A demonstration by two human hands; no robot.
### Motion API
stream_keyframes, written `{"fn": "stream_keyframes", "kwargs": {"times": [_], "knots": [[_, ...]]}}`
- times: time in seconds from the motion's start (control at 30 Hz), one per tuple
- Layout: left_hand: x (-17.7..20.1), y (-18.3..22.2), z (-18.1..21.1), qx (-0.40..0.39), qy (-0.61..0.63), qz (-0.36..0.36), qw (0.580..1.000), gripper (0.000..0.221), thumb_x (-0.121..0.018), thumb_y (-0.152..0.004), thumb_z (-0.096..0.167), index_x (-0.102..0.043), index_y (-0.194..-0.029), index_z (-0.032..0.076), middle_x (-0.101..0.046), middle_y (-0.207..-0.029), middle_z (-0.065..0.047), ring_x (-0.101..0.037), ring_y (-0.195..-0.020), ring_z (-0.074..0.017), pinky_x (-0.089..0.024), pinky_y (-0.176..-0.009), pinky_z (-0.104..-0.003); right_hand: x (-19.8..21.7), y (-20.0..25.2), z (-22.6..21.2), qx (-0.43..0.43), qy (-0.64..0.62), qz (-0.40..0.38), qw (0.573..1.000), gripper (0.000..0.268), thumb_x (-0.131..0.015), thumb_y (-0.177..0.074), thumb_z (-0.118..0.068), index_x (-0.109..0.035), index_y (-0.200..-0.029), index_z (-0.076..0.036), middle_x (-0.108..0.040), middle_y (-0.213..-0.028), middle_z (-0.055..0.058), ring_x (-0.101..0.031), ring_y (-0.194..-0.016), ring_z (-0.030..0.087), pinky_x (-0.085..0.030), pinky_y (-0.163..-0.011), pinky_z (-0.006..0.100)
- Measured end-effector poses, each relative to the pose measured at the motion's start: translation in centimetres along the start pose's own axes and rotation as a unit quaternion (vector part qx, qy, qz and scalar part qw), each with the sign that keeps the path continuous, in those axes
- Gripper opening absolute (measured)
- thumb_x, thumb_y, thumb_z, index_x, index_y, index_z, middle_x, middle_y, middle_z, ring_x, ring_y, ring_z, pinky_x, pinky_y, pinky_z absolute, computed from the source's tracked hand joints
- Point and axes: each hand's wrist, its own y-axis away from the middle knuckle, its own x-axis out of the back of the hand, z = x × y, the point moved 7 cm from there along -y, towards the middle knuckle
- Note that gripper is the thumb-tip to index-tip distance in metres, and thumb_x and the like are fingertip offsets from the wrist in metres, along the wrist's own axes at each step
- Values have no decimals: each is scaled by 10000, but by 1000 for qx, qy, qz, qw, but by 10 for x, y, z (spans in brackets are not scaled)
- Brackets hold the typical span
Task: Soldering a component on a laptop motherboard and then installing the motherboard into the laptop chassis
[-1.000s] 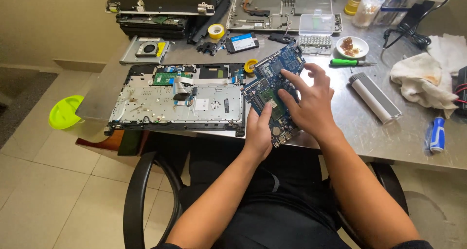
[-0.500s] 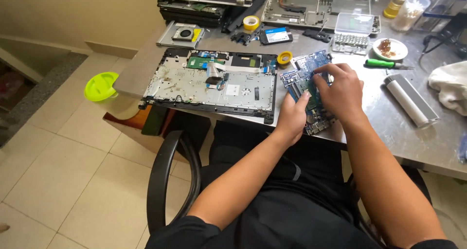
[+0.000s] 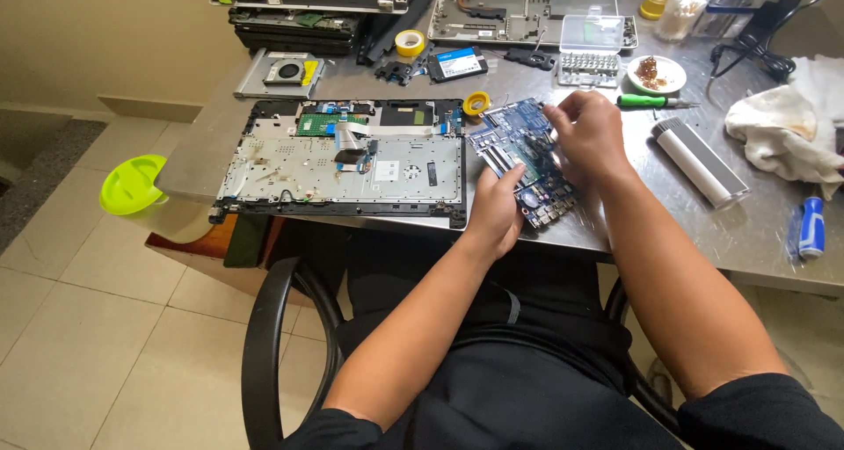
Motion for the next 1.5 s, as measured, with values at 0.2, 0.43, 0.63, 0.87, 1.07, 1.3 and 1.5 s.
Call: {"fn": "stream_keyframes", "kwargs": {"times": [0.2, 0.43, 0.63, 0.87, 1.07, 1.3, 1.5], "knots": [[8, 5, 2, 9, 22, 25, 999, 275, -636, -1012, 155, -538, -1254, 70, -668, -1030, -191, -710, -907, -307, -597, -765, -516, 34, 14, 9, 26, -32, 2, 999, 233, -714, -1038, -206, -724, -1252, -113, -672, -1196, 193, -683, -1082, 392, -557, -869, 531], [-36, 31, 67, -76, -153, -5, 985, 345, -570, -1023, 134, -541, -1357, 55, -646, -1129, -153, -629, -1068, -234, -570, -903, -471, 36, 43, 11, 10, 198, -126, 972, 516, -667, -990, -294, -597, -1489, -180, -499, -1555, 197, -491, -1407, 418, -462, -970, 679], [-42, 37, 112, -185, -364, -21, 913, 354, -466, -1047, 106, -539, -1386, 30, -694, -1133, -233, -696, -1091, -324, -572, -918, -518, 38, 69, -29, 69, 192, -178, 963, 494, -602, -1009, -350, -574, -1483, -214, -443, -1615, 123, -387, -1486, 393, -422, -1056, 637], [-10, 30, 115, -111, -269, -4, 957, 387, -487, -1032, 79, -499, -1403, -30, -654, -1241, -289, -664, -1180, -393, -535, -992, -575, 53, 120, -58, 52, 249, -292, 922, 884, -409, -909, -815, -317, -1625, -304, -216, -1719, 150, -56, -1605, 384, -67, -1239, 607], [-40, 40, 116, -99, -97, -8, 990, 495, -509, -1027, 51, -375, -1500, -11, -518, -1405, -268, -532, -1316, -398, -481, -1054, -586, 29, 94, -70, 112, 204, -285, 930, 885, -427, -903, -800, -281, -1634, -322, -86, -1742, 121, 3, -1596, 378, -98, -1241, 615], [-15, 37, 127, -81, -1, 34, 996, 427, -500, -1034, 57, -425, -1453, 38, -572, -1323, -227, -611, -1217, -368, -534, -1004, -541, -1, 27, -70, 165, 266, -176, 933, 798, -492, -954, -638, -295, -1650, -302, -158, -1719, 183, -49, -1591, 395, -138, -1209, 665], [2, 43, 147, 49, -23, 118, 992, 551, -545, -928, 73, -478, -1475, 75, -585, -1472, -175, -556, -1338, -343, -451, -1117, -478, -10, -12, -58, 45, 331, -106, 937, 851, -561, -910, -600, -250, -1657, -336, 141, -1725, 70, 238, -1526, 318, 100, -1193, 632]]}}
